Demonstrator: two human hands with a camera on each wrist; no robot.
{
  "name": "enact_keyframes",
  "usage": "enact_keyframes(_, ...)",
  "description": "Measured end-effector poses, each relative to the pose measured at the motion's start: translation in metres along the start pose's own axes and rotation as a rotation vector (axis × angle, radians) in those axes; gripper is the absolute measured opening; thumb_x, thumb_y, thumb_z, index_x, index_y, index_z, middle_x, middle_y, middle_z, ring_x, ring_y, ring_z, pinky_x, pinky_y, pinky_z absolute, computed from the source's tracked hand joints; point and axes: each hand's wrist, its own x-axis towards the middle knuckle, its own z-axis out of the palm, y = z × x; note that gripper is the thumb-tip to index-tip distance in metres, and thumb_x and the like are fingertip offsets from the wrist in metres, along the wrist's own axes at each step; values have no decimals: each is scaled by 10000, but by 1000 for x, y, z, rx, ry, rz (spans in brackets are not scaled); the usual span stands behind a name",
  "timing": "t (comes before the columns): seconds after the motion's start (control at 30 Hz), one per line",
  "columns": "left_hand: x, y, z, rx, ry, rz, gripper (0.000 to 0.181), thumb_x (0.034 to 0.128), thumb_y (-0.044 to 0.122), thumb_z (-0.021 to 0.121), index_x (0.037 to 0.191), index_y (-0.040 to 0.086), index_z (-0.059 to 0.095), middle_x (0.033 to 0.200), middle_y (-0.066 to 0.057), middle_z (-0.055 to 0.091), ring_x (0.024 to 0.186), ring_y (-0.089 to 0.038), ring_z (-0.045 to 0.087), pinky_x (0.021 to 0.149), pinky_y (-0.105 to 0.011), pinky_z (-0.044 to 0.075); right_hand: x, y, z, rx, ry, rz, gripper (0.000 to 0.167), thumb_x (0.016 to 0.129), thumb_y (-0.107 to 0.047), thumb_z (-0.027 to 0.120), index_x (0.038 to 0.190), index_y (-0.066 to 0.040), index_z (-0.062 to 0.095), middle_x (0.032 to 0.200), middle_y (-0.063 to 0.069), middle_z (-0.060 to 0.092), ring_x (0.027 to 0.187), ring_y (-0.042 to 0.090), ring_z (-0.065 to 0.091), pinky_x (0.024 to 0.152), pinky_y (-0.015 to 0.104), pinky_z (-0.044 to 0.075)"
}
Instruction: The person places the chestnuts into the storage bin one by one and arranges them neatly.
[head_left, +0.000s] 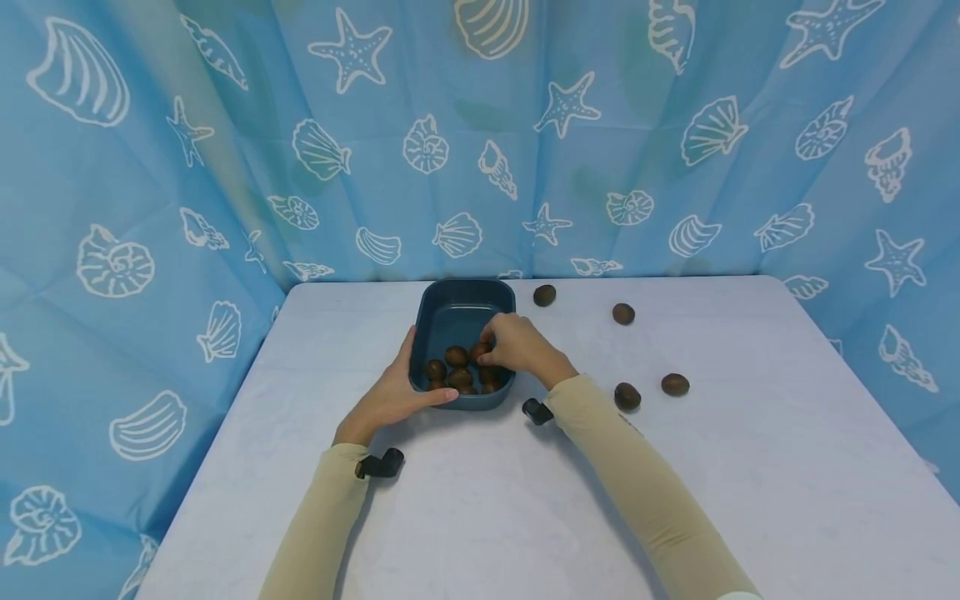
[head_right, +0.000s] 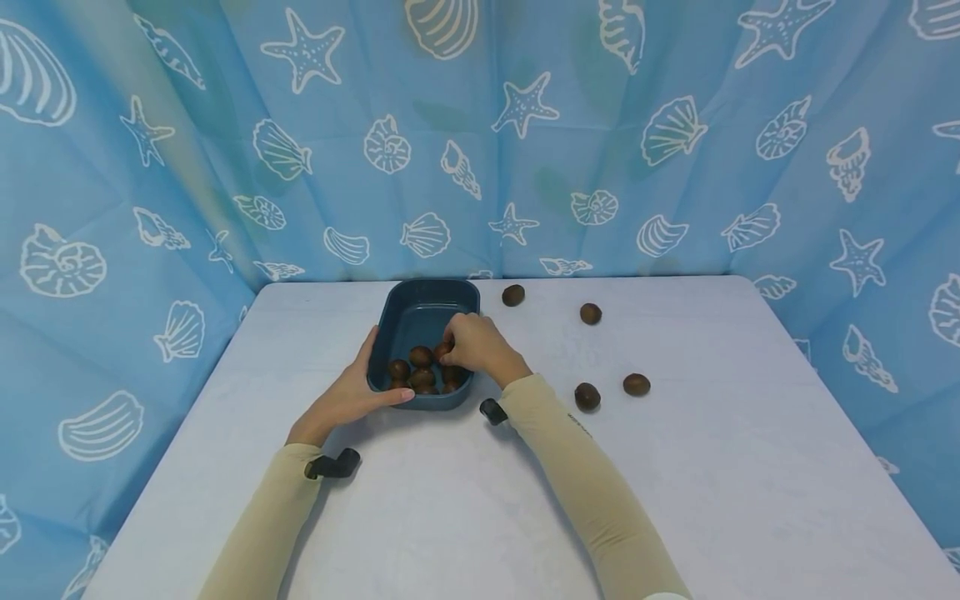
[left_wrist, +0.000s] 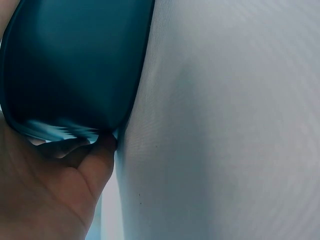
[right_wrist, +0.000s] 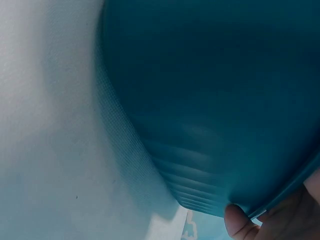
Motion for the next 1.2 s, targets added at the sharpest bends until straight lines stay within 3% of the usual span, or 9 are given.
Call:
enact_keyframes(0.1, 0, 1, 1, -7, 1, 0, 1278, 814, 567, 823, 1661, 332, -105, 1764, -5, 59, 1601, -359, 229, 1221, -696, 270, -1, 0, 0, -6, -3, 3, 318, 898, -227, 823, 1151, -39, 779, 1106, 87, 791, 958, 211, 738, 881, 378, 611)
enact_keyframes(0.2, 0, 2, 1, -13, 1, -4, 1268, 821, 538, 828, 1660, 341, -101, 1763, -6, 76, 1597, -359, 240, 1220, -697, 271, -4, 0, -4, 1, 6, 14, 355, 912, -248, 810, 1195, -39, 763, 1174, 97, 778, 1086, 257, 725, 1035, 465, 549)
enact_keyframes(0.33, 0, 3, 1, -12, 7, -7, 1265, 820, 516, 837, 1661, 349, -93, 1761, -7, 99, 1592, -355, 255, 1214, -702, 278, -12, 2, -14, 28, 78, -7, 389, 931, -253, 791, 1244, -29, 740, 1248, 113, 752, 1223, 298, 675, 1140, 556, 453)
enact_keyframes(0.53, 1, 2, 1, -16, 12, 15, 1262, 816, 515, 840, 1669, 324, -70, 1760, -12, 110, 1592, -345, 256, 1212, -702, 281, -34, 11, -38, 95, 197, -62, 380, 942, -234, 774, 1258, -28, 731, 1256, 137, 736, 1209, 332, 668, 1024, 496, 557)
enact_keyframes(0.77, -1, 2, 0, -7, 14, -13, 1279, 807, 553, 833, 1661, 345, -96, 1765, -13, 65, 1607, -352, 209, 1220, -691, 278, -66, 32, -64, 146, 252, 63, 385, 974, -269, 733, 1312, -87, 704, 1312, 138, 691, 1247, 349, 605, 1043, 539, 539)
enact_keyframes(0.97, -2, 3, 0, -4, 7, -30, 1293, 797, 590, 829, 1658, 345, -105, 1766, -14, 53, 1608, -350, 207, 1227, -676, 281, -95, 63, -83, 186, 350, 153, 371, 987, -259, 707, 1308, -74, 699, 1343, 162, 671, 1231, 370, 586, 1041, 573, 513)
enact_keyframes(1.2, -3, 3, 1, 3, 13, -40, 1308, 786, 603, 831, 1659, 337, -107, 1765, -13, 60, 1605, -353, 216, 1228, -668, 288, -129, 96, -95, 203, 452, 173, 349, 980, -258, 716, 1252, -38, 714, 1210, 187, 719, 1127, 356, 613, 1023, 568, 483)
